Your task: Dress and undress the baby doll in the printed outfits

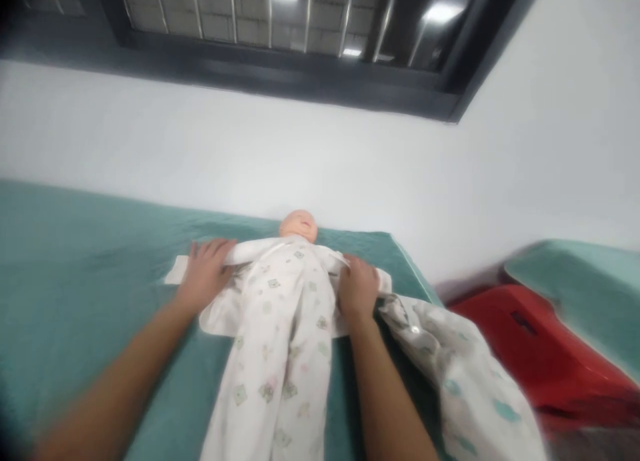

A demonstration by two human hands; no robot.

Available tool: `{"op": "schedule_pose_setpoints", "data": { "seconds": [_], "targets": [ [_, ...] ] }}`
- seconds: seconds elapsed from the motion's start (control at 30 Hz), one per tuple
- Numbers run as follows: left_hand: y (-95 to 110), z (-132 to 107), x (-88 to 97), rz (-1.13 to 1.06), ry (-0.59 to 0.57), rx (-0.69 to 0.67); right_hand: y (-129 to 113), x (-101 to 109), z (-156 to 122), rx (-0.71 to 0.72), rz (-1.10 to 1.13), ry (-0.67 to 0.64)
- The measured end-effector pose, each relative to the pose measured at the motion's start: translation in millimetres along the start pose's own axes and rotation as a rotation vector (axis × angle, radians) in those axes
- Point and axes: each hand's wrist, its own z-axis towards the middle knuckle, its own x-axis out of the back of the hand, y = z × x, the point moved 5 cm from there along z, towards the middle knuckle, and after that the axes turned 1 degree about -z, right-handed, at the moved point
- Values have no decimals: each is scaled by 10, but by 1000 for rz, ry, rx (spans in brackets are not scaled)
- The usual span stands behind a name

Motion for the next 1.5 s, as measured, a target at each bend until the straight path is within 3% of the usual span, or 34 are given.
{"op": "schedule_pose_setpoints", "data": {
  "seconds": [0.07, 0.17, 0.3, 0.37, 0.43, 0.57, 0.73, 0.9, 1.13, 1.37, 1.5],
  "targets": [
    [65, -22, 36, -34, 28, -49, 133, 23, 41, -95, 42, 40],
    [271, -43, 147, -181, 83, -136, 221, -3, 82, -110, 110, 37],
    [683, 111, 383, -511, 118, -95, 228, -56, 83, -130, 115, 7],
    [1014, 298, 445, -614, -32, -142, 223, -74, 78, -142, 104, -9],
    [1389, 520, 478, -570, -195, -238, 222, -81, 75, -144, 109, -22],
    [2026, 877, 277, -56, -602, -357, 236, -43, 77, -149, 149, -22],
    [2524, 1023, -64, 107, -704, -325, 221, 28, 77, -142, 188, -36],
    [2606, 999, -293, 216, -736, -248, 234, 44, 91, -162, 170, -52],
    [2364, 1203, -288, 241, -806, -258, 401, 27, 135, -263, 140, -37],
    [2415, 1215, -458, 198, -853, -382, 404, -10, 142, -268, 128, -78],
    [2488, 1167, -520, 154, -802, -449, 393, -17, 146, -285, 119, -93]
  ]
}}
